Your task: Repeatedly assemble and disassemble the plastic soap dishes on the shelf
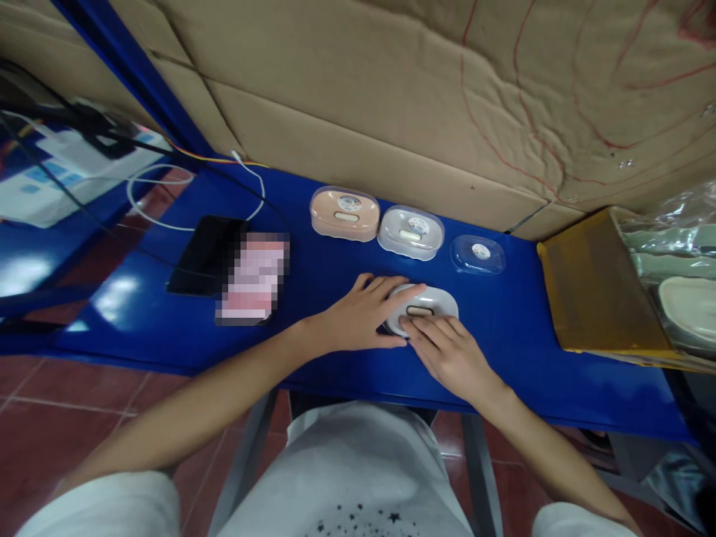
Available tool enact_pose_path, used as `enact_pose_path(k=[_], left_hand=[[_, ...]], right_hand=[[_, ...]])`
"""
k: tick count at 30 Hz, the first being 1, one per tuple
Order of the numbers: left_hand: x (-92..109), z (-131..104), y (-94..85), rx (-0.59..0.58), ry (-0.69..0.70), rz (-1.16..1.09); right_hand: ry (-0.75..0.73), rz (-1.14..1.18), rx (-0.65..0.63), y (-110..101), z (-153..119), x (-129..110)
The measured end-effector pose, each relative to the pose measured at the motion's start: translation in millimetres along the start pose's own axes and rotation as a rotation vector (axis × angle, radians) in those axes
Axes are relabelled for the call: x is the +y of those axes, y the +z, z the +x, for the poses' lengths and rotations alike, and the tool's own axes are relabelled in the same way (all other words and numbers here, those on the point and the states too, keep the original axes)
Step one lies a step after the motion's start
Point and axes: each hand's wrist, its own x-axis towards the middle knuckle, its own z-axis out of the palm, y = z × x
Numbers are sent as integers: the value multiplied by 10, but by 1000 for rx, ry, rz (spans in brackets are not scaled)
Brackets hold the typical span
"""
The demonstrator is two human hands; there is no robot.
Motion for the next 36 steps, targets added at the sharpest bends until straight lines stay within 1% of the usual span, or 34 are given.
enact_pose_path(k=[2,3,5,7,8,11,12,14,18,22,24,27,29,31,34,36], left_hand=[[-5,2,8,-3,-6,-3],[-7,3,8,-5,-13,-7],[-11,3,0,-7,-31,-12],[-19,2,-19,0,-57,-5],[-24,2,-32,7,-72,0],[-54,0,-68,22,-110,8],[-67,-1,-78,26,-120,9],[-92,-5,-92,34,-133,6],[-123,-16,-109,27,-140,-42],[-133,-11,-133,19,-151,-112],[-137,-3,-149,18,-166,-137],[-143,7,-165,10,-185,-164],[-147,11,-159,10,-199,-194],[-147,14,-131,27,-210,-250],[-132,21,-64,64,-205,-340],[-109,26,-26,67,-182,-360]], right_hand=[[-13,65,17,-62,18,53],[-11,100,24,-105,24,122],[38,135,41,-190,26,357],[183,85,72,-227,12,694],[275,45,92,-218,-5,878],[465,-63,51,-100,-94,1350],[501,-71,36,-51,-135,1452],[528,-60,24,23,-221,1559],[484,-11,23,34,-340,1536],[482,119,-36,9,-360,1517],[486,206,-6,-4,-347,1526],[471,307,92,-66,-300,1474],[426,374,105,-120,-249,1366],[358,436,64,-154,-188,1213],[280,468,-8,-148,-99,977],[248,458,-30,-117,-55,860]])
